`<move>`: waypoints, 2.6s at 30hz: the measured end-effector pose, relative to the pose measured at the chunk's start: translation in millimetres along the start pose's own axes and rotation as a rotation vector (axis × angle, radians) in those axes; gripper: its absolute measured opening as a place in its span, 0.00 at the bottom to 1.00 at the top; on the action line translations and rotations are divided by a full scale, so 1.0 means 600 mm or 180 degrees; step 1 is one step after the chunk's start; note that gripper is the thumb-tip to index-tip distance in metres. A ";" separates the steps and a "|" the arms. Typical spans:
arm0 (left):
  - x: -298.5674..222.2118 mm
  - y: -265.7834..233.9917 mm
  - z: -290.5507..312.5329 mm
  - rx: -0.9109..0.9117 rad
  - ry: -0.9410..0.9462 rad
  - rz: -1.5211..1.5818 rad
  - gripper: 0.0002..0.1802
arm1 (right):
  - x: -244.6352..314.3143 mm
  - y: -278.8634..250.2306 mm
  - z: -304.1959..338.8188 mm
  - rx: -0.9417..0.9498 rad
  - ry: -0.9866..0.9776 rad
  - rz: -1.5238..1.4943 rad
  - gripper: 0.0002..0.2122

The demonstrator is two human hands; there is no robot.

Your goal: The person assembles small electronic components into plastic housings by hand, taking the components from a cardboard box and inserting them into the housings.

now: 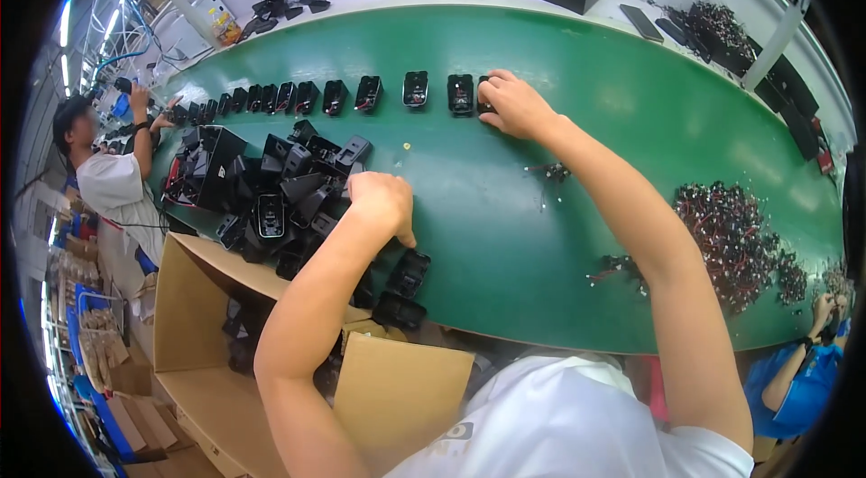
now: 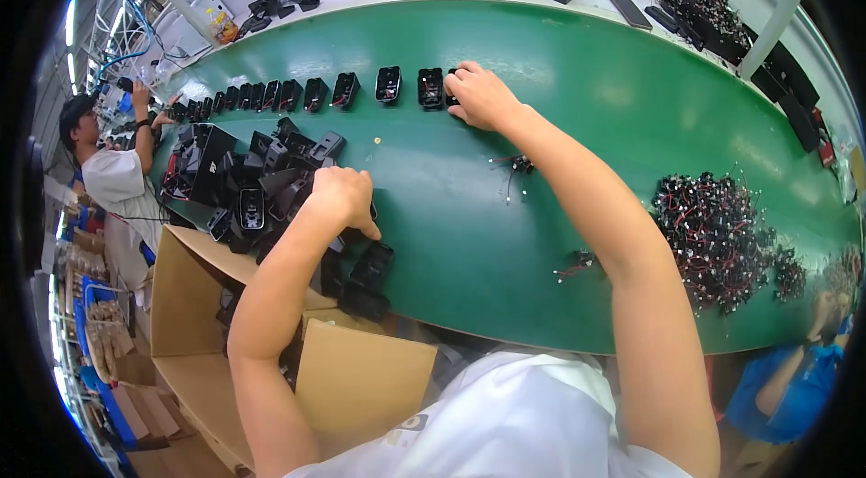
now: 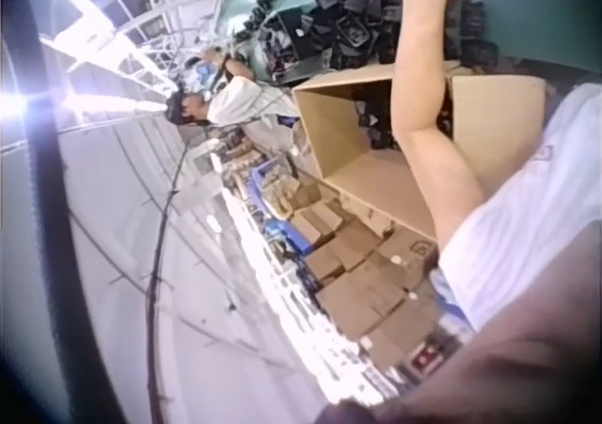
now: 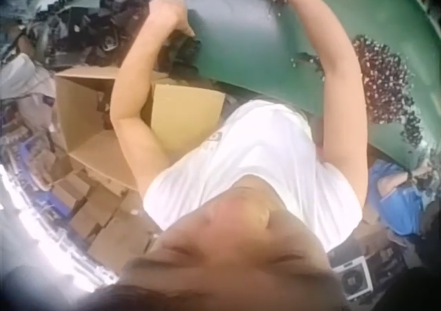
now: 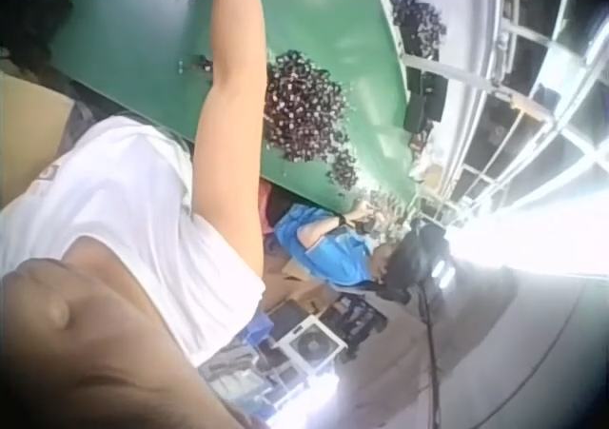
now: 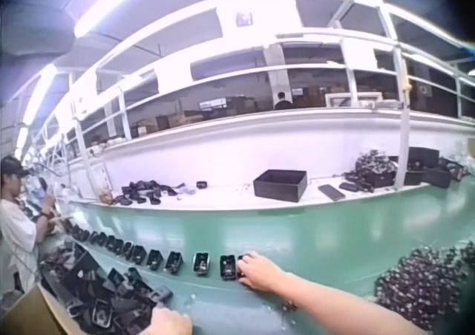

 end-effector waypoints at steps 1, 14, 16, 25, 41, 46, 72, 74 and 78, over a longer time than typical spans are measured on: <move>-0.001 0.009 -0.006 0.0098 0.0022 0.0025 0.47 | 0.011 -0.016 0.000 -0.0025 -0.0034 0.0137 0.16; -0.059 0.007 0.019 -0.1043 0.0658 0.0737 0.23 | 0.122 -0.138 0.203 0.0712 0.0942 -0.0328 0.16; -0.081 -0.002 0.046 -0.1851 0.1659 0.1159 0.25 | 0.122 -0.132 0.206 0.0509 0.0988 -0.0419 0.16; -0.124 -0.005 0.061 -0.0990 0.2359 0.2393 0.29 | 0.134 -0.211 0.228 -0.0243 0.1637 -0.1336 0.15; -0.125 -0.045 0.098 0.0060 0.3305 0.3950 0.31 | 0.246 -0.243 0.238 -0.1317 0.1325 -0.2672 0.09; -0.118 -0.038 0.084 0.0869 0.3416 0.4453 0.35 | 0.256 -0.243 0.220 -0.1345 0.0426 -0.2273 0.09; -0.127 -0.039 0.100 0.2126 0.3756 0.4252 0.40 | 0.288 -0.254 0.210 -0.0872 -0.0007 -0.1958 0.11; -0.124 -0.039 0.096 0.2298 0.3725 0.4507 0.40 | 0.284 -0.256 0.208 -0.0809 0.0239 -0.2104 0.13; -0.120 -0.034 0.092 0.2262 0.3685 0.4833 0.39 | 0.267 -0.266 0.217 -0.0647 0.0404 -0.3033 0.19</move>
Point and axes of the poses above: each hand's wrist, its own z-axis away from the middle knuckle, its own y-axis out of the palm, x = y × z, the point moved 3 cm from there along -z, towards the middle knuckle, and after that the axes turned 13 degrees about -y, right-handed, at the moved point
